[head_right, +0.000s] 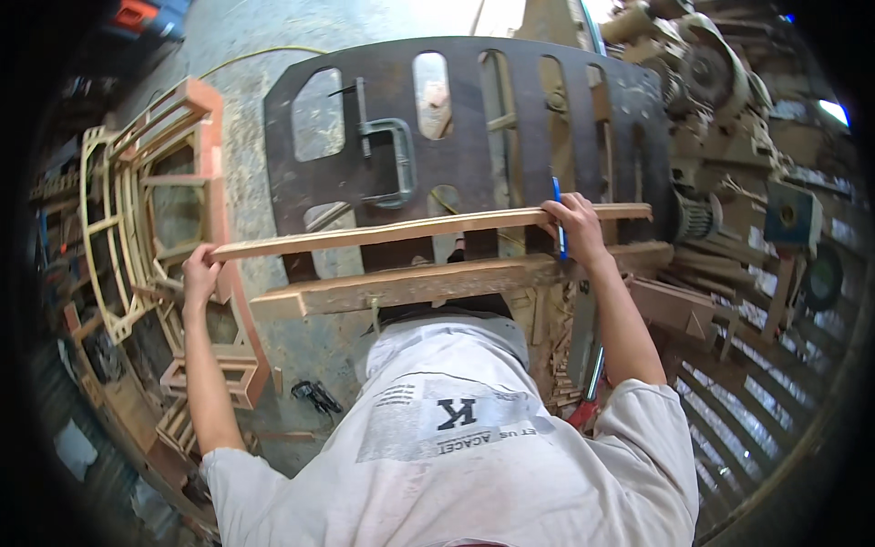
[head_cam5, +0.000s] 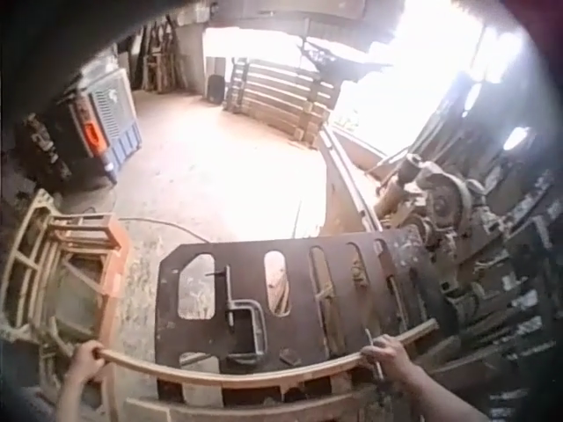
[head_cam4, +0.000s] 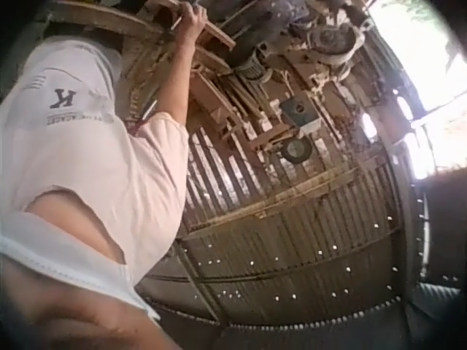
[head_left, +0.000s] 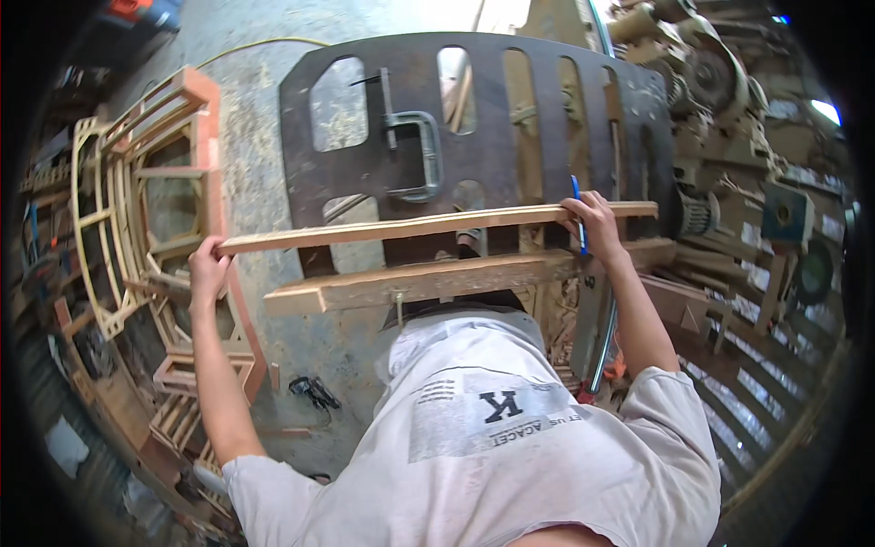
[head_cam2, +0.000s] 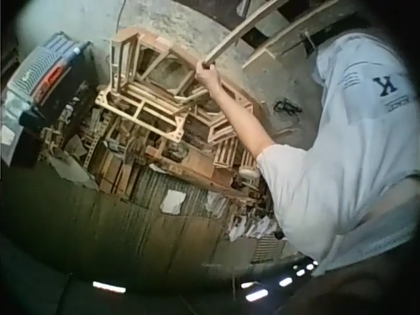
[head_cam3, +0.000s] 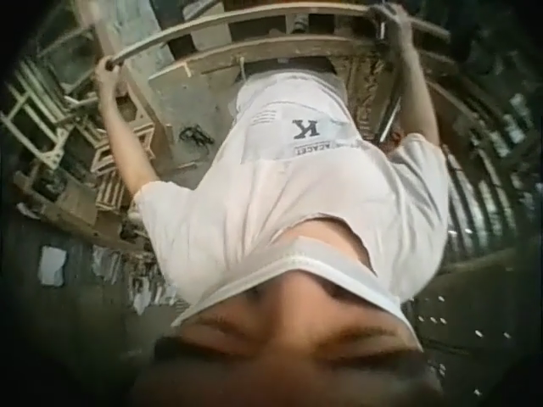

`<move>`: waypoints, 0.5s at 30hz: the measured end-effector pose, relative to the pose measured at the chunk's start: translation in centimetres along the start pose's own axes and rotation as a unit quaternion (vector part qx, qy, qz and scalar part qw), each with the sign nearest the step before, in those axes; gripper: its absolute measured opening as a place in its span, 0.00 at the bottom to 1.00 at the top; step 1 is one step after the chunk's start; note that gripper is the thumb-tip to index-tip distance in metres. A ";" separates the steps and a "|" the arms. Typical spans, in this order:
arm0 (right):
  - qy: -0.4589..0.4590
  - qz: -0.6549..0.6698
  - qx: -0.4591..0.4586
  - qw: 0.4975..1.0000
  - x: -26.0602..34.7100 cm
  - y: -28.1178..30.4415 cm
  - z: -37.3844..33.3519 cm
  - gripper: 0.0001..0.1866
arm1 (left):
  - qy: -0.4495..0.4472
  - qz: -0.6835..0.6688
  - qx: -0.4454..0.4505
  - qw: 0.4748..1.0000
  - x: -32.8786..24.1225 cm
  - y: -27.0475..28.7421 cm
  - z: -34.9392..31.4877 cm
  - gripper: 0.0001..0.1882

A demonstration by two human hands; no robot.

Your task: Assembling and marking wooden pieces for furniture frames in a woodworking shop.

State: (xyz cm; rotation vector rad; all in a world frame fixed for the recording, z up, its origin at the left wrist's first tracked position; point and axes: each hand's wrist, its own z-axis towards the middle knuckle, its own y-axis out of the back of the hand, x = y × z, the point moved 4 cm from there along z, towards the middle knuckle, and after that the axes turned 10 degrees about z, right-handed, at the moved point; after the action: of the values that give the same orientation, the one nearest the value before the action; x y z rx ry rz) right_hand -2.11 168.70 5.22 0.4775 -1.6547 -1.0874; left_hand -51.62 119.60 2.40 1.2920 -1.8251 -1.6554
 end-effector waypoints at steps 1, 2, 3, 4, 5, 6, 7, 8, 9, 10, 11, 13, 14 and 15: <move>0.010 0.003 0.000 1.000 0.1 0.0 0.1 0.14 | -0.004 0.003 0.000 1.000 0.1 0.2 -0.3 0.11; 0.002 0.004 0.011 1.000 -0.4 0.1 0.0 0.14 | -0.010 -0.002 0.006 1.000 0.1 0.0 -0.2 0.11; -0.004 0.007 0.021 1.000 -0.8 0.0 0.0 0.14 | -0.014 -0.004 0.010 1.000 -0.4 0.2 -0.1 0.11; 0.004 0.006 0.018 1.000 -0.8 0.1 -0.1 0.14 | 0.001 0.000 0.020 1.000 -0.8 0.2 0.0 0.11; -0.002 0.004 0.013 1.000 -1.0 0.3 -0.3 0.14 | -0.002 0.008 0.017 1.000 -1.4 0.1 0.1 0.11; -0.004 0.007 0.016 1.000 -1.0 0.4 -0.2 0.14 | -0.003 0.018 0.012 1.000 -1.7 0.4 0.1 0.11; -0.006 0.011 0.017 1.000 -1.0 0.4 -0.2 0.13 | 0.006 0.029 0.008 1.000 -1.5 0.2 0.0 0.12; -0.003 0.010 0.020 1.000 -0.8 0.6 -0.2 0.12 | 0.014 0.029 0.002 0.999 -1.6 0.1 -0.1 0.13; -0.004 0.011 0.014 1.000 -0.7 0.7 -0.2 0.12 | 0.024 0.030 -0.005 0.999 -1.6 0.1 -0.3 0.13; -0.006 0.018 0.021 1.000 -0.7 0.8 -0.2 0.12 | 0.033 0.040 0.005 0.999 -1.5 0.0 -0.3 0.14; -0.008 0.024 0.027 0.999 -0.7 0.8 -0.1 0.11 | 0.031 0.032 0.004 0.999 -1.6 -0.1 -0.2 0.14; -0.008 0.019 0.032 0.999 -1.0 1.0 -0.2 0.11 | 0.038 0.024 0.011 0.999 -2.3 -0.1 0.0 0.15; -0.008 0.013 0.041 0.999 -1.1 1.0 -0.2 0.10 | 0.048 0.029 0.020 0.998 -2.5 -0.2 0.3 0.15; -0.008 0.010 0.031 0.999 -1.2 1.0 -0.4 0.11 | 0.059 0.035 0.029 0.997 -3.0 -0.1 0.4 0.16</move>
State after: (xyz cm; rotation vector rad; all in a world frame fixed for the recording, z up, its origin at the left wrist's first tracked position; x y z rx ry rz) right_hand -1.13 169.95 5.47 0.4925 -1.7086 -1.0302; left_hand -50.37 122.23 3.14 1.3050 -1.8384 -1.4679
